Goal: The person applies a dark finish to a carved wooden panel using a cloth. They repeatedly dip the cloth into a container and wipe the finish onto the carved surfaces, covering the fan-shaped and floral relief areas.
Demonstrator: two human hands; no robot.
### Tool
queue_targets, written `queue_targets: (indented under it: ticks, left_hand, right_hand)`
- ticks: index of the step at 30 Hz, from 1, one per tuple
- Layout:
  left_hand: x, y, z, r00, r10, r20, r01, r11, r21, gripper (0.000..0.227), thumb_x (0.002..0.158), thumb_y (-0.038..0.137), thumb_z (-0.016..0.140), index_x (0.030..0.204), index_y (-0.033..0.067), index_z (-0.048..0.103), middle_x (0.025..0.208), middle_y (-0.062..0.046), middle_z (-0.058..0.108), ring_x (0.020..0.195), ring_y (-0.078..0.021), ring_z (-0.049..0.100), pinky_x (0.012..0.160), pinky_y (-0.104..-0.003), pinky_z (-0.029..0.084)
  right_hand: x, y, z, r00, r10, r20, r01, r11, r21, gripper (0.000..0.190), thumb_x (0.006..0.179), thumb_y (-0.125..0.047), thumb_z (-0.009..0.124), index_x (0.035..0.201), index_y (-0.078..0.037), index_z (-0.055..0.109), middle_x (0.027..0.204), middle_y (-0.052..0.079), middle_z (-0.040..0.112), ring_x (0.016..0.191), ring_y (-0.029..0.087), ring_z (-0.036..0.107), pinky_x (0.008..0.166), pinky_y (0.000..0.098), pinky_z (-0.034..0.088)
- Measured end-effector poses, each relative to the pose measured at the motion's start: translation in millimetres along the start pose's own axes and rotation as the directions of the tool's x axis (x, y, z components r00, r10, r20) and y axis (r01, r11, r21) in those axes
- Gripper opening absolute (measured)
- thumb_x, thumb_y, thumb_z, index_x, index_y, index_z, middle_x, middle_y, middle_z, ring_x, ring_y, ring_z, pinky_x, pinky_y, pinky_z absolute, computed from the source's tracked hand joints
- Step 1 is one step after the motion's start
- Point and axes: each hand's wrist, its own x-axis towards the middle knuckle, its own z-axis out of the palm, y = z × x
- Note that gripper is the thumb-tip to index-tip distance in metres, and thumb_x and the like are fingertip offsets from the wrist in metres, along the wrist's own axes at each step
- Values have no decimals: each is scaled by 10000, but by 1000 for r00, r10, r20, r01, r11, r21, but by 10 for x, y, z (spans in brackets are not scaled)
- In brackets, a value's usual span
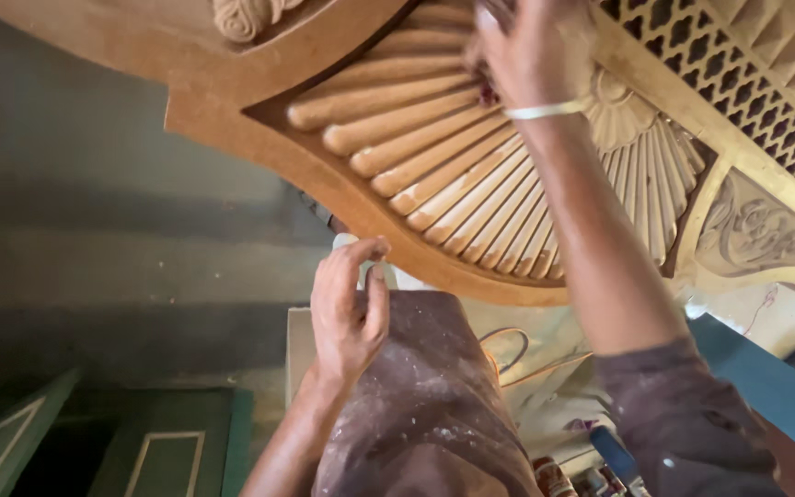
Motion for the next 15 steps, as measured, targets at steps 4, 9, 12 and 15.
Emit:
queue_targets:
  ticks: [4,9,12,15]
  left_hand:
    - [-2,-36,-42,999,-36,30,36,999,14,269,908,-42,613,1169,23,624,1083,-132,686,1016,-327,662,908,-417,511]
    - [8,-73,-29,1000,1,31,-1,1000,17,280,906,-42,611,1176,28,626,1098,-126,690,1030,-322,665,926,-419,511]
    - [-12,-74,-35,999,8,42,-8,1000,23,284,910,-39,612,1187,22,626,1103,-129,691,1030,-322,663,923,-419,506]
    - [-10,-64,-40,999,-2,45,1,1000,23,275,918,-36,609,1186,24,629,1106,-129,696,1023,-315,669,916,-413,507]
  right_hand:
    - [-417,724,-397,992,-126,-27,123,987,-103,102,1074,-85,755,1094,-6,692,976,144,736,803,237,725,671,337,614]
    - [-659,1050,-581,975,-18,-224,13,1000,-21,285,1080,-173,804,1289,-57,649,1266,110,695,1153,249,719,973,425,622]
    - [-786,988,-305,929,-33,-368,-32,985,-169,379,1037,-157,819,1373,-90,658,1361,177,609,1191,332,610,931,443,634]
    - [-817,840,31,871,-65,-487,-69,965,-252,382,1024,-119,802,1374,-198,673,1395,81,645,1239,300,624,1029,453,593]
